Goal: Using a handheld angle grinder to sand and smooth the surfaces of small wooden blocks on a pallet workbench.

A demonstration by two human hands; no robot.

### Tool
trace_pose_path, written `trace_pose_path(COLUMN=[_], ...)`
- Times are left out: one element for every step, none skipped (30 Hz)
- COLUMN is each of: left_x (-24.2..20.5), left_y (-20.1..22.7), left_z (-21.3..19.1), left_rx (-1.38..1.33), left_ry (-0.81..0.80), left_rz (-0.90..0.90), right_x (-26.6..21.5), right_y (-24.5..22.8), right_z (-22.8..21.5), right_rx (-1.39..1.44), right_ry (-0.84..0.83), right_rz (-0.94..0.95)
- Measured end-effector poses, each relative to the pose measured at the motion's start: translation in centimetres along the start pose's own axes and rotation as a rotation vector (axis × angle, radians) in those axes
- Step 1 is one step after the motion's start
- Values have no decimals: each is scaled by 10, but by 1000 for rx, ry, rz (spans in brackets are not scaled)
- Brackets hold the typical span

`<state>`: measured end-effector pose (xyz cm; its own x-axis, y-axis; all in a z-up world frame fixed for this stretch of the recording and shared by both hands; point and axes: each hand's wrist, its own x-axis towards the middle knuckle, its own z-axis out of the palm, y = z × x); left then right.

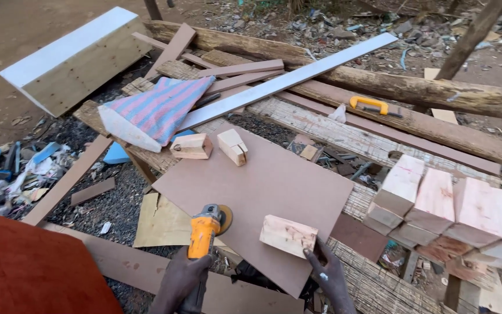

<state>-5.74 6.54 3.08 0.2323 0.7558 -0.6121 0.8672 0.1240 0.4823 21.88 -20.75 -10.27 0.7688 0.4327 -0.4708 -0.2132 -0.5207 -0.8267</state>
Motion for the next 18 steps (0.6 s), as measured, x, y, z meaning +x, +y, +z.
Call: trace_pose_path(left_x=[-4, -7, -10, -11, -11, -11, -11, -12, -12, -11, -12, -13, -11, -9, -6, -8, -8, -8], left_y=[-1, -3, -3, -7, -9, -9, -8, -7, -4, -1, 1, 2, 3, 3, 5, 9, 14, 18], left_z=[0, 1, 4, 7, 10, 14, 15, 16, 18, 18, 20, 22, 25, 28, 32, 38, 41, 45], left_rx=[-8, -29, -47, -52, -24, 5, 7, -5, -14, -8, -11, -14, -5, 2, 8, 16, 28, 40], left_ry=[4, -14, -38, -38, -40, -41, -43, -64, -88, -93, -106, -119, -129, -137, -144, -153, -153, -152], left_rz=[-15, 9, 34, 21, 47, 72, 71, 54, 40, 42, 45, 49, 49, 61, 77, 82, 97, 112], right_x=[6, 13, 18, 24, 30, 37, 36, 35, 33, 38, 39, 41, 39, 36, 36, 36, 39, 41], right_y=[-5, -10, -12, -14, -17, -20, -19, -18, -17, -7, 5, 17, 19, 21, 22, 17, 10, 2], right_z=[0, 0, -2, -4, -8, -12, -13, -15, -18, -21, -24, -28, -26, -24, -24, -27, -28, -29], right_rx=[-10, -31, -51, -61, -182, -303, -303, -284, -263, -260, -259, -256, -254, -115, 25, 27, 100, 174], right_ry=[-14, -18, -17, -26, -12, 4, 3, 43, 88, 92, 84, 77, 84, 14, -51, -40, -121, -200], right_rz=[1, 5, 12, 16, 49, 80, 83, 76, 71, 77, -46, -169, -157, -260, -367, -359, -283, -206])
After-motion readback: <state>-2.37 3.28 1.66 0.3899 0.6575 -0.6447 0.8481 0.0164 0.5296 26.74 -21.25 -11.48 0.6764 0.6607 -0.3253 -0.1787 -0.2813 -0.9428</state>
